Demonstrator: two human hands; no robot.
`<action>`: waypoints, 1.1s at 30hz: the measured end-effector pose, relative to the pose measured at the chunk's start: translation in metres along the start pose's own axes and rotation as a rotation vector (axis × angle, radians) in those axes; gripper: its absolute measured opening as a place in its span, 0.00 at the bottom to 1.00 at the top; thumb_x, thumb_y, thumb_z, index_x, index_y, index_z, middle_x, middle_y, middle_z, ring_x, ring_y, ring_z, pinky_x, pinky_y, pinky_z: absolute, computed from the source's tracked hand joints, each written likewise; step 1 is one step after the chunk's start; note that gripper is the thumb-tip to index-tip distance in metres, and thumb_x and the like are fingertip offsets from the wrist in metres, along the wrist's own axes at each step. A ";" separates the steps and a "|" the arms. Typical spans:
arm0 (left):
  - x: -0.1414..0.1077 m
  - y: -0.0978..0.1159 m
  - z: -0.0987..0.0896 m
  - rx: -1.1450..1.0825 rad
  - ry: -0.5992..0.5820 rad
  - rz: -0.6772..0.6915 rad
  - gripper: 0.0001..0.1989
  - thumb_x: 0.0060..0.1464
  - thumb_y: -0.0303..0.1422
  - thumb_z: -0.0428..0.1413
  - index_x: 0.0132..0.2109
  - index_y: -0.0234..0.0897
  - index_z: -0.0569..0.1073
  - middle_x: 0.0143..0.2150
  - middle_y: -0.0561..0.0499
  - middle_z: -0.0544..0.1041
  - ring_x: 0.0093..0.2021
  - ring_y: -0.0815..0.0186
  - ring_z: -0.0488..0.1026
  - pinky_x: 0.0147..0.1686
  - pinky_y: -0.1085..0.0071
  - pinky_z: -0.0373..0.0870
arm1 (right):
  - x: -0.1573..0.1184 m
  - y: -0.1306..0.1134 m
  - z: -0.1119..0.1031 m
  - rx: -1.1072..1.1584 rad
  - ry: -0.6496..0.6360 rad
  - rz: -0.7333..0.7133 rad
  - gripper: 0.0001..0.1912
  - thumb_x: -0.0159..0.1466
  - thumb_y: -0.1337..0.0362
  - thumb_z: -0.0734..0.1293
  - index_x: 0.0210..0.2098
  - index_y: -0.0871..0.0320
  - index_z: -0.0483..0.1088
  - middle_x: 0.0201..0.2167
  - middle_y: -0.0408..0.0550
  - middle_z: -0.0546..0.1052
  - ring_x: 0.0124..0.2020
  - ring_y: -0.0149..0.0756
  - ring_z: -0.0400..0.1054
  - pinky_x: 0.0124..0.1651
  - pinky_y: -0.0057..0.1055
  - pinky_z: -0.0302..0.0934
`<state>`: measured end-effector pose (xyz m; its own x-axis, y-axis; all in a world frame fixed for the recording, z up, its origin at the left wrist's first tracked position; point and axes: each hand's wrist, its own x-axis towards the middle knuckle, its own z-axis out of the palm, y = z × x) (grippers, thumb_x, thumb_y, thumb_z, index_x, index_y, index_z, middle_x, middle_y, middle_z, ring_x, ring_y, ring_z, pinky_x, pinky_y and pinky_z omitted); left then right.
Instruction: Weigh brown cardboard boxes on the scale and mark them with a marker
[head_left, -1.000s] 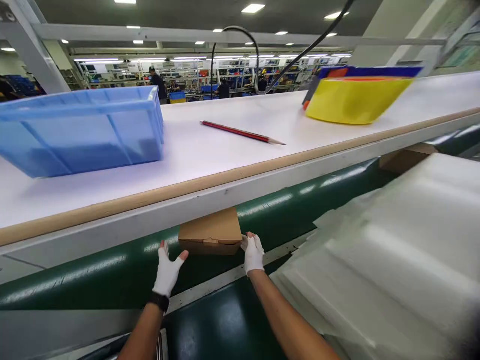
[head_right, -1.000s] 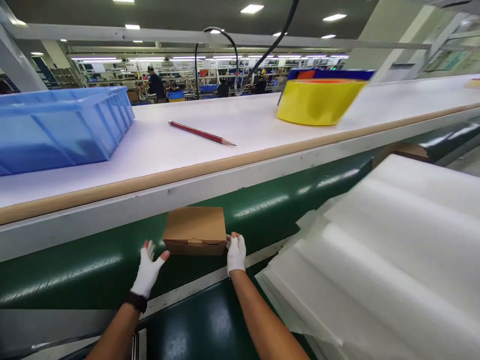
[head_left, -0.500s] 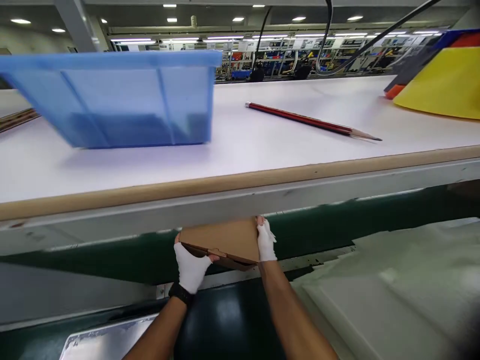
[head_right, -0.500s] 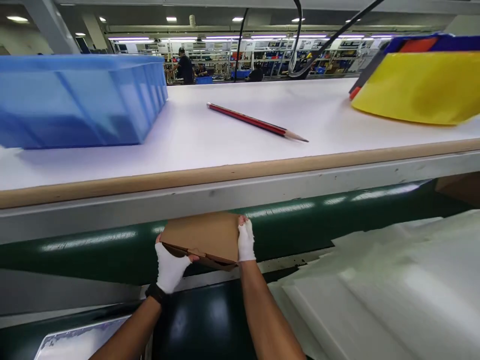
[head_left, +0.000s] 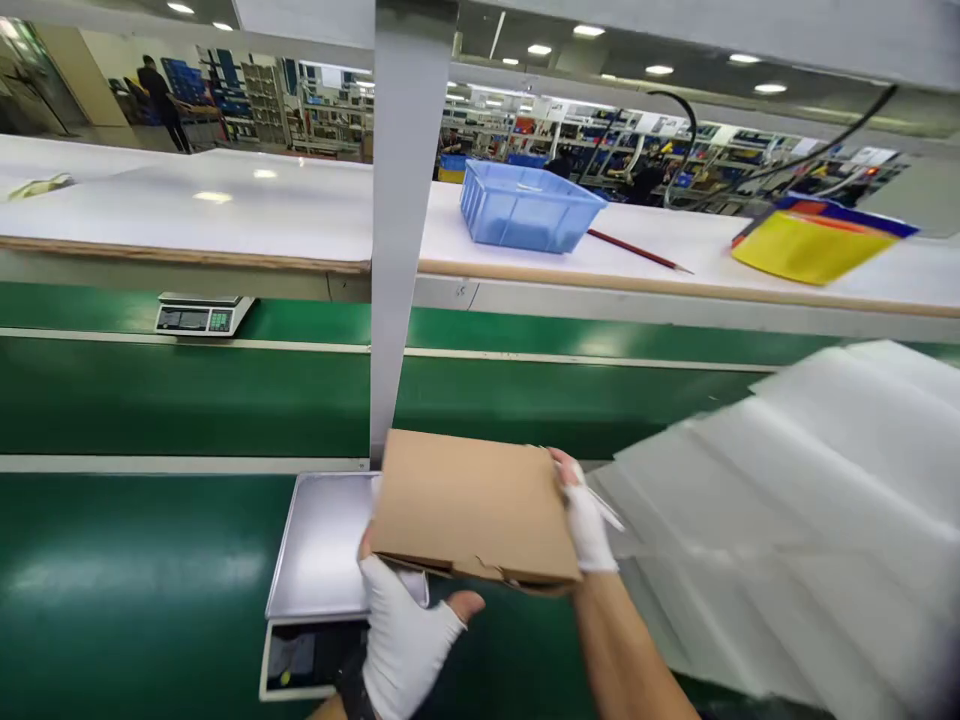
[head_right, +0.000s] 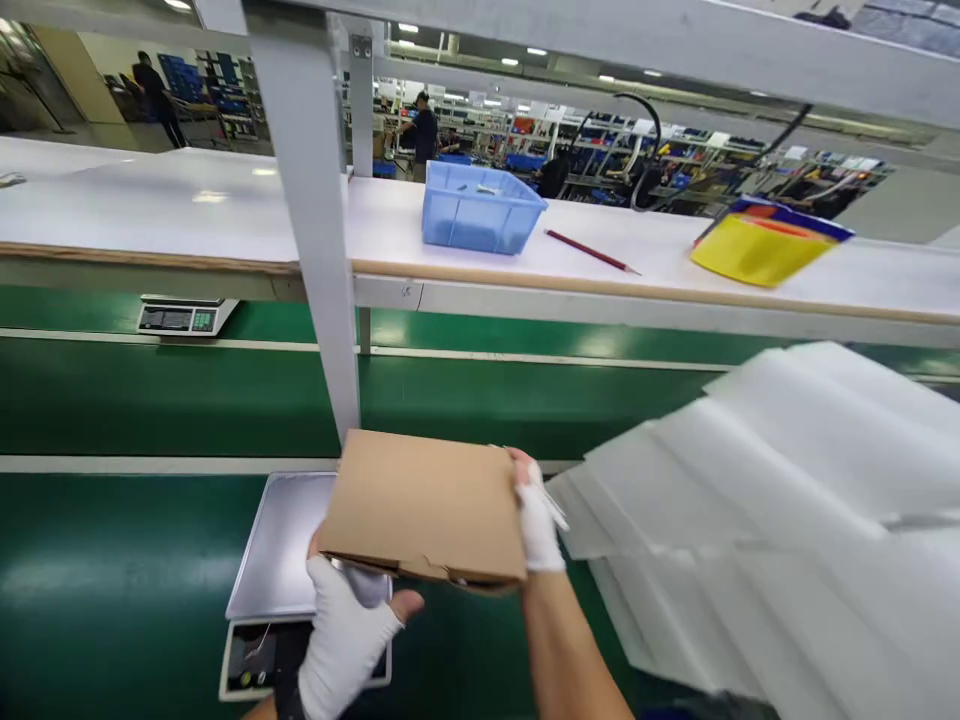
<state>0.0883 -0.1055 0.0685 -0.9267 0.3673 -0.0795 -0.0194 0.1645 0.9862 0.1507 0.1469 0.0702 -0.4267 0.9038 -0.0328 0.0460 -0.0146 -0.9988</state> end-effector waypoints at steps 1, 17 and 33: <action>-0.005 -0.002 -0.021 0.042 0.058 0.019 0.61 0.38 0.48 0.69 0.67 0.40 0.38 0.66 0.33 0.55 0.64 0.49 0.61 0.65 0.53 0.59 | -0.008 0.004 0.023 0.048 -0.074 0.013 0.27 0.59 0.43 0.64 0.49 0.54 0.69 0.48 0.49 0.73 0.47 0.44 0.69 0.43 0.35 0.68; 0.010 -0.215 -0.282 0.529 0.151 -0.467 0.20 0.60 0.49 0.45 0.42 0.38 0.70 0.46 0.40 0.77 0.51 0.49 0.72 0.55 0.58 0.65 | -0.134 0.116 0.064 -0.309 0.013 0.131 0.13 0.54 0.53 0.66 0.31 0.56 0.70 0.33 0.53 0.76 0.46 0.49 0.70 0.52 0.43 0.61; 0.036 -0.193 -0.270 0.548 -0.012 -0.407 0.20 0.58 0.47 0.48 0.45 0.37 0.71 0.48 0.41 0.77 0.50 0.53 0.72 0.54 0.59 0.65 | -0.161 0.138 0.022 -0.439 -0.049 0.208 0.33 0.60 0.36 0.56 0.36 0.61 0.74 0.23 0.48 0.73 0.23 0.38 0.65 0.26 0.32 0.59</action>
<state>-0.0423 -0.3715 -0.0851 -0.8813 0.1876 -0.4337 -0.1699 0.7305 0.6614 0.2057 -0.0106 -0.0630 -0.4098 0.8795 -0.2420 0.5065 -0.0013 -0.8623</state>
